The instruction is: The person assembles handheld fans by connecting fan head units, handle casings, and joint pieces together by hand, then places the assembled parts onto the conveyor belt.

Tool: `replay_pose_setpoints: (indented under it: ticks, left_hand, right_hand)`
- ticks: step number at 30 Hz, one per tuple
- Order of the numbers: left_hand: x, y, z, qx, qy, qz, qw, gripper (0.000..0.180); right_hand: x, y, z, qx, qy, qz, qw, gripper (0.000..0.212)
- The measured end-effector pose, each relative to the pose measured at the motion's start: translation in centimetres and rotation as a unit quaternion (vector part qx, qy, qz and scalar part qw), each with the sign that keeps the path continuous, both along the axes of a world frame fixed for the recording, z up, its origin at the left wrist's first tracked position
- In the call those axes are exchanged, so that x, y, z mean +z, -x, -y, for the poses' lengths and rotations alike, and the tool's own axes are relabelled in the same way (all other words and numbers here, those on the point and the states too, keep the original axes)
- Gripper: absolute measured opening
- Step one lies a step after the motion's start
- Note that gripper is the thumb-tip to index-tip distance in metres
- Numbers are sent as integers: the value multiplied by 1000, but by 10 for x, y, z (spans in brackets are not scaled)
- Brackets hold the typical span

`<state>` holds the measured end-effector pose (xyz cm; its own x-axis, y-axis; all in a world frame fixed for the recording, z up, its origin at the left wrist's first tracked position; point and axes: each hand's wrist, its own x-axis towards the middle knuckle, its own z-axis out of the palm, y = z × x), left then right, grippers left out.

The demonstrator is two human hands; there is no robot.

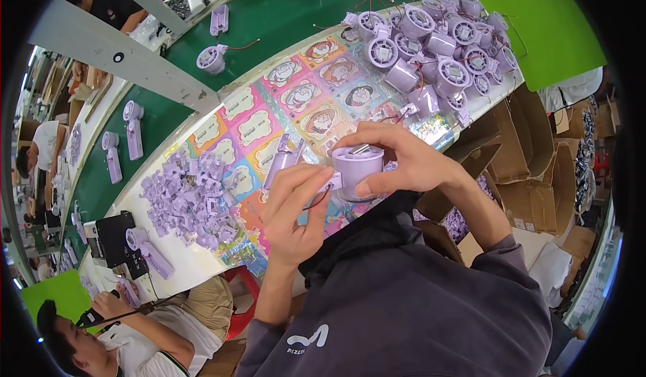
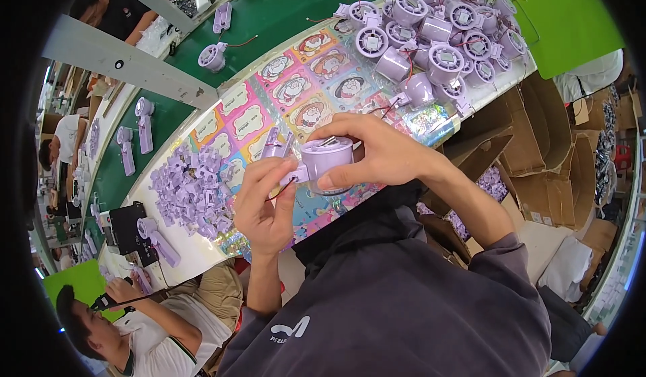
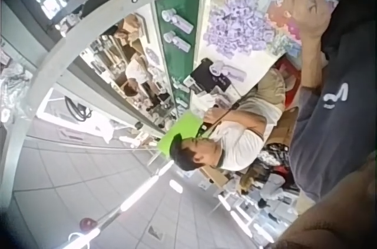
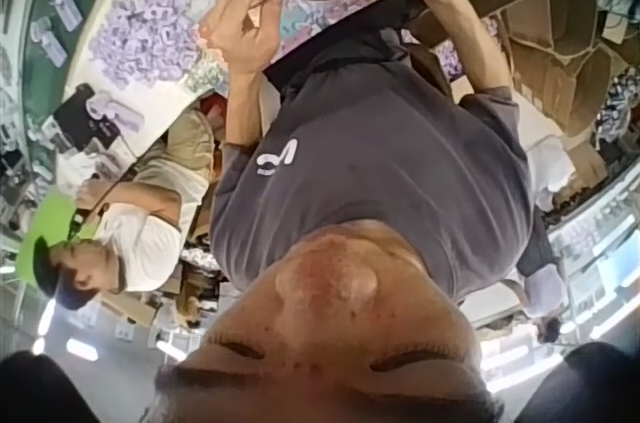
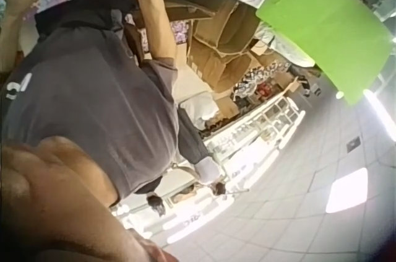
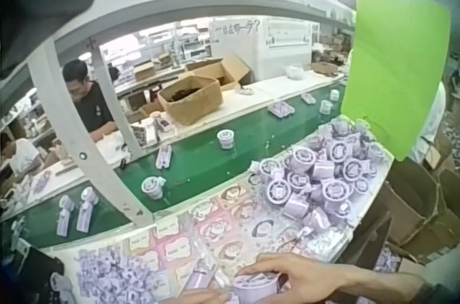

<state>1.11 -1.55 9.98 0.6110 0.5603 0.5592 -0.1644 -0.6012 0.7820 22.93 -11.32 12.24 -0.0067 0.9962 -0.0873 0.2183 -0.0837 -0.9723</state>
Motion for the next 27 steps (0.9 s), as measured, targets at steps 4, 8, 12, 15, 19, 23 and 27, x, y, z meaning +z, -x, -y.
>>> replay_pose_setpoints:
  ticks: [4, 8, 12, 15, 19, 23, 27]
  left_hand:
    - [8, -1, -3, -38, 94, 2, 995, 29]
    - [5, -1, -11, -56, 88, -42, 994, 31]
    - [7, 0, -9, -21, -49, -81, 995, 37]
    - [2, 2, 0, -5, -79, -66, 995, 40]
    - [-9, 11, 8, -19, -100, -76, 992, 42]
    - [-22, 18, -3, -20, -91, -112, 989, 60]
    - [-25, 11, -29, 169, -137, -274, 937, 90]
  right_hand:
    - [0, 4, 2, -1, 18, -83, 996, 61]
    - [-7, 8, 7, -33, 15, -136, 990, 65]
    - [-11, 13, 14, -23, 43, -199, 979, 68]
    - [-17, 19, 25, -35, 41, -253, 966, 71]
    - [-27, 20, 32, -37, 55, -278, 958, 69]
    - [-12, 6, 24, -24, -30, 40, 998, 70]
    - [-26, -12, 13, -81, -114, 147, 979, 69]
